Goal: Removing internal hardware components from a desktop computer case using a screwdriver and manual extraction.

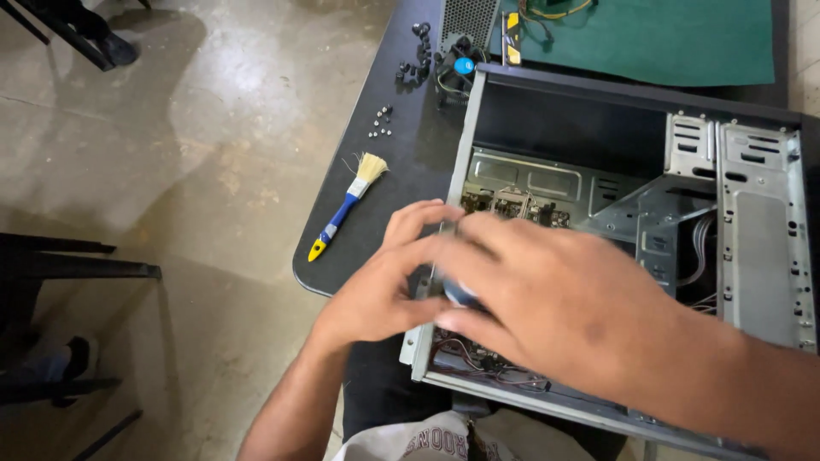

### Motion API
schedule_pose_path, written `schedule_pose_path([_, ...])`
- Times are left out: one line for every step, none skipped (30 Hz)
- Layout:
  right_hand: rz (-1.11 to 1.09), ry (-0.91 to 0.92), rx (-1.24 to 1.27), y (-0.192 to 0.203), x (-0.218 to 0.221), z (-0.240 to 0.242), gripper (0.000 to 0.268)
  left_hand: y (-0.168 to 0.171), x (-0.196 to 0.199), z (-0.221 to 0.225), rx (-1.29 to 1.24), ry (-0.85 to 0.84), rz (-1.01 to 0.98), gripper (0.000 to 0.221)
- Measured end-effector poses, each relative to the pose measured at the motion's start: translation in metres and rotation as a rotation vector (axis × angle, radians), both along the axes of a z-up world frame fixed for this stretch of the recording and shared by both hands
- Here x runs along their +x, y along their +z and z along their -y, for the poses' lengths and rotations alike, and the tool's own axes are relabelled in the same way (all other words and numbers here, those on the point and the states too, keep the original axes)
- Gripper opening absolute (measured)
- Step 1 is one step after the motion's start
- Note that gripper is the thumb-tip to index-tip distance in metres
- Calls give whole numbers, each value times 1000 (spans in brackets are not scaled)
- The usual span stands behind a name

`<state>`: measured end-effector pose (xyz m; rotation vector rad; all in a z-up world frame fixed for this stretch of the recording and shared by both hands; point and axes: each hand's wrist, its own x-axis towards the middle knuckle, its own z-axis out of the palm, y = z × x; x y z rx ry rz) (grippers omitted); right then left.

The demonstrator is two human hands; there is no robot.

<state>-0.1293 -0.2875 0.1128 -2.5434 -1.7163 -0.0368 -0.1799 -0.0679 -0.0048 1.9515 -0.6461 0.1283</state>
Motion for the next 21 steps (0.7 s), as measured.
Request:
schedule_pose_path([42, -196, -19, 2, -3, -2, 53, 2, -1, 3, -18, 38, 11, 31])
schedule_pose_path([44, -195, -18, -5, -3, -2, 53, 2, 0, 5, -17, 39, 13, 31])
schedule_pose_path([111, -178, -22, -13, -3, -2, 47, 1, 0, 8, 15, 69, 1, 37])
schedule_pose_path([177, -161, -26, -20, -3, -2, 48, 0, 0, 11, 47, 99, -11, 43])
schedule_pose_path([181, -160, -26, -17, -1, -2, 48, 2, -1, 8, 47, 101, -8, 43])
schedule_pose_path([135, -28, 14, -13, 1, -1, 30, 5, -1, 6, 49, 63, -43, 48])
schedule_pose_path([88, 104, 54, -10, 3, -1, 17, 7, -2, 4, 52, 24, -80, 55])
schedule_pose_path([90, 105, 53, -8, 4, 1, 17, 9, -2, 1, 51, 25, -77, 55])
schedule_pose_path([53, 149, 8, -7, 6, 3, 19, 12, -3, -1, 24, -46, -76, 42])
schedule_pose_path([15, 192, -37, -5, 7, 5, 32, 15, -4, -3, -3, -116, -75, 30])
schedule_pose_path([17, 192, -36, -4, 6, 5, 32, 10, -2, -2, -1, -117, -73, 30])
schedule_pose_path([-15, 177, 1, -2, 5, 5, 28, 5, 0, -2, 2, -46, -34, 33])
schedule_pose_path([-47, 161, 37, 0, 5, 5, 24, 0, 2, -1, 5, 25, 5, 37])
schedule_pose_path([-46, 160, 38, 2, 4, 5, 24, 1, 2, 4, 6, 24, 7, 37])
schedule_pose_path([-15, -38, -14, 4, 2, 4, 29, 1, 1, 9, 0, 86, 0, 34])
schedule_pose_path([16, -236, -64, 6, 0, 4, 50, 0, 0, 13, -7, 147, -7, 34])
schedule_pose_path([16, -234, -64, -2, -1, 5, 50, 0, 0, 14, -7, 149, -7, 34])
schedule_pose_path([52, -203, -46, -8, -1, 5, 40, 1, -1, 15, 11, 122, -29, 46])
schedule_pose_path([91, -170, -26, -15, 0, 6, 32, 2, 0, 15, 30, 97, -47, 60])
schedule_pose_path([95, -166, -25, -9, 3, 9, 32, 3, 1, 11, 30, 101, -43, 60])
schedule_pose_path([7, -24, -27, -5, 5, 12, 12, 4, -1, 6, 23, -3, -50, 59])
